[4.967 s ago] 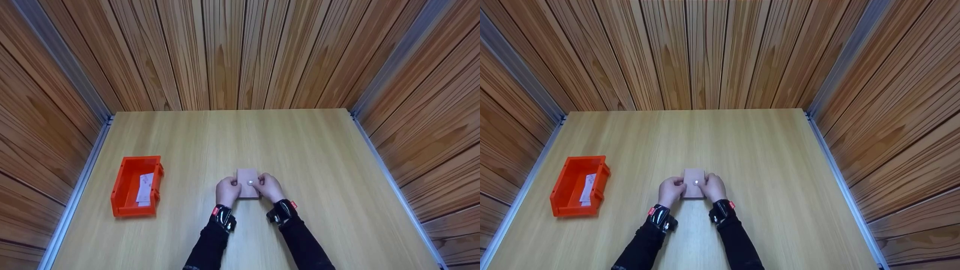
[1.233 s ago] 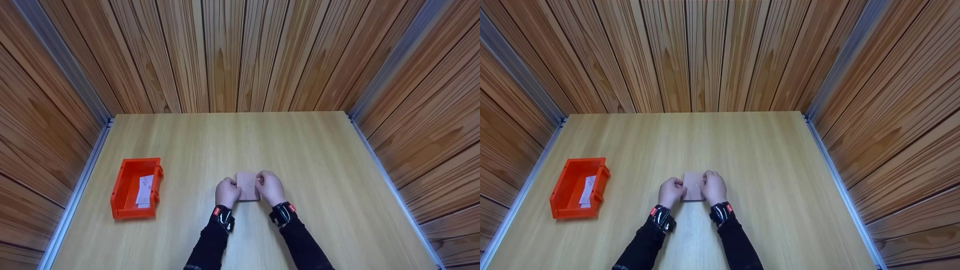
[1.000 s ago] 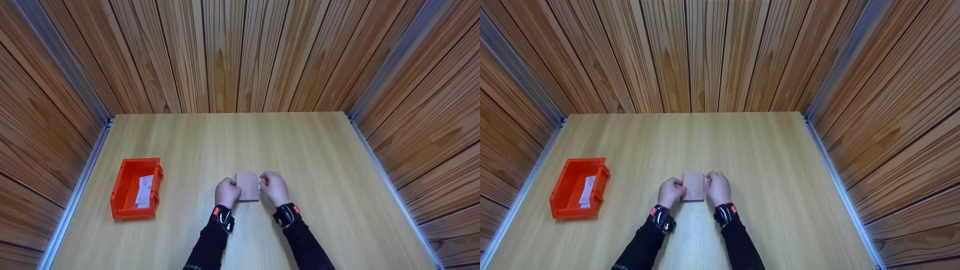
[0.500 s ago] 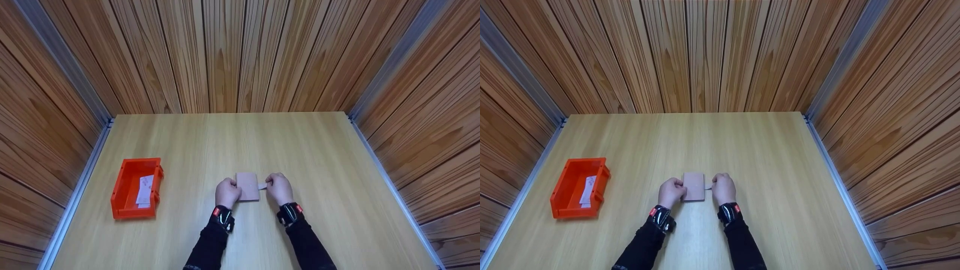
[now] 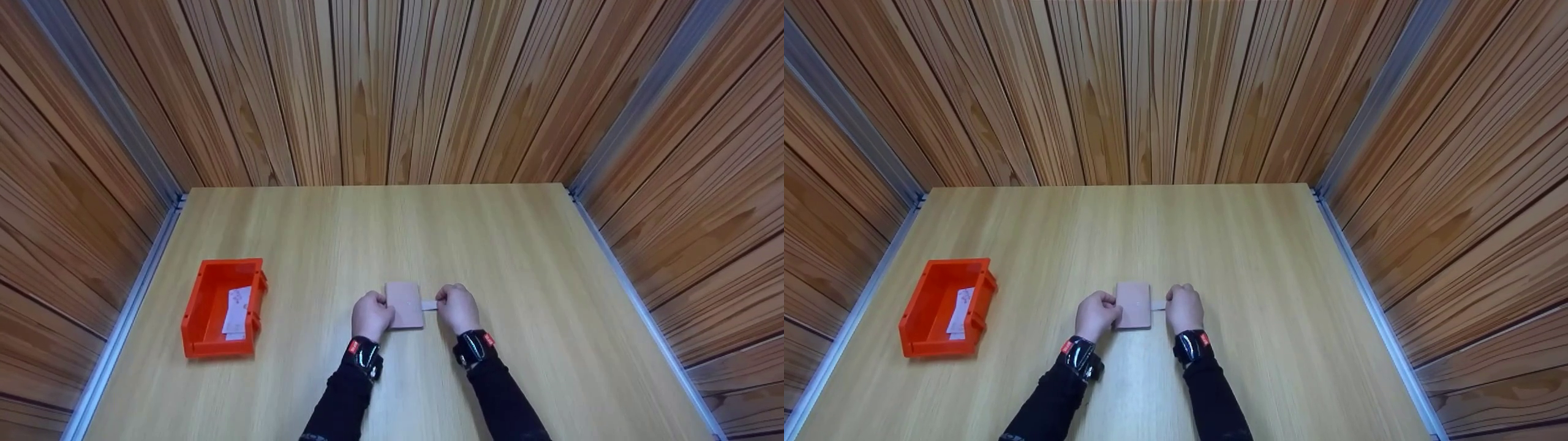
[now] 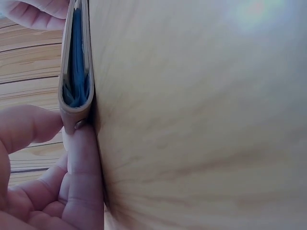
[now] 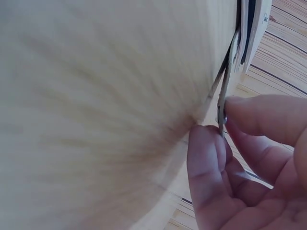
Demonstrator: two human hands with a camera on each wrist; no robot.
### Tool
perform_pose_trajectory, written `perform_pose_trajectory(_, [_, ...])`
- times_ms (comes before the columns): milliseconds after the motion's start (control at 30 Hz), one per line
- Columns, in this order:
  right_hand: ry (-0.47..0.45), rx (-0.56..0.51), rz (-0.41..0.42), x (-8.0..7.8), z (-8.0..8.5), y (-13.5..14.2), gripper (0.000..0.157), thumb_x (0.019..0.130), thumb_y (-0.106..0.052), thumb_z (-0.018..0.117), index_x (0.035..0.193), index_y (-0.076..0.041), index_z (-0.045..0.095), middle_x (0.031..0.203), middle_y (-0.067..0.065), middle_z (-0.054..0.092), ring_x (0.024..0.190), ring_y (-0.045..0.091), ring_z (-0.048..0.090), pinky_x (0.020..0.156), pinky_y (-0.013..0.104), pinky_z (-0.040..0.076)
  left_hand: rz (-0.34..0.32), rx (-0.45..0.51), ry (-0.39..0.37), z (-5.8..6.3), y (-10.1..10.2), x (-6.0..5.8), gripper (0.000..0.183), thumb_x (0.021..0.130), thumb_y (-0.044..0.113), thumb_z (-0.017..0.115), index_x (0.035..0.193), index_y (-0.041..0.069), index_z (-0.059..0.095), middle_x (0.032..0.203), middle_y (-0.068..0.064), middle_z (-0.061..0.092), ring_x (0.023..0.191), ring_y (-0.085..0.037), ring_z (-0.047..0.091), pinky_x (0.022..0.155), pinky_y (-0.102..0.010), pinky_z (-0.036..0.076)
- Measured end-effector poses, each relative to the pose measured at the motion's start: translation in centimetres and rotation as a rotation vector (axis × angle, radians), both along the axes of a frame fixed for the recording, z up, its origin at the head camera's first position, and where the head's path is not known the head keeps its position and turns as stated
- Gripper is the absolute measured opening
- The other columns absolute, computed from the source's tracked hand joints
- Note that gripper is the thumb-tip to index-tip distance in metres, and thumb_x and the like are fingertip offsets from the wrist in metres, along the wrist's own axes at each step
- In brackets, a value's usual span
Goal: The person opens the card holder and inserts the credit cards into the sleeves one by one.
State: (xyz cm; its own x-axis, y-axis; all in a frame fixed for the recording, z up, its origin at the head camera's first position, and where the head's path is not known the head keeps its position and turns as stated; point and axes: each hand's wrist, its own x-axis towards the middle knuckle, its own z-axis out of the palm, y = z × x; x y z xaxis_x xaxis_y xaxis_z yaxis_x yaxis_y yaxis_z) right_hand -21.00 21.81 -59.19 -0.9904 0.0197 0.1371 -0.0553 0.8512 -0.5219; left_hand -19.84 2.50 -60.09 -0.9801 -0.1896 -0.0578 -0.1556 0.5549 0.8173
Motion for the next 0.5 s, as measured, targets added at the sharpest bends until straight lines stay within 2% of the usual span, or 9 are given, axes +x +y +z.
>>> perform_pose_trajectory(133, [-0.056, 0.016, 0.000, -0.14, -0.14, 0.10, 0.007, 0.079, 0.005, 0.067, 0.079, -0.002, 0.065, 0.080, 0.007, 0.053, 0.077, 0.027, 0.056, 0.072, 0.042, 0.047, -0.002, 0.002, 0.006, -0.02, -0.01, 0.03, 0.013, 0.072, 0.004, 0.072, 0.085, 0.003, 0.069, 0.078, -0.004, 0.066, 0.075, -0.023, 0.062, 0.069, -0.039, 0.050])
perform_pose_trajectory(367, [-0.014, 0.065, 0.037, -0.12, -0.04, 0.03, 0.008, 0.077, 0.005, 0.069, 0.077, -0.002, 0.067, 0.079, 0.008, 0.055, 0.076, 0.029, 0.058, 0.071, 0.043, 0.048, -0.011, -0.007, 0.025, 0.07, -0.07, 0.10, 0.012, 0.073, 0.004, 0.072, 0.085, 0.003, 0.070, 0.077, -0.005, 0.066, 0.076, -0.024, 0.063, 0.070, -0.039, 0.050])
perform_pose_trajectory(500, [-0.029, 0.064, 0.031, -0.09, 0.22, -0.02, 0.007, 0.077, 0.005, 0.068, 0.078, -0.002, 0.067, 0.080, 0.008, 0.055, 0.076, 0.029, 0.058, 0.072, 0.043, 0.048, -0.011, -0.008, 0.025, 0.15, -0.02, 0.10, 0.010, 0.073, 0.004, 0.071, 0.083, 0.003, 0.069, 0.076, -0.004, 0.066, 0.074, -0.023, 0.062, 0.069, -0.039, 0.050])
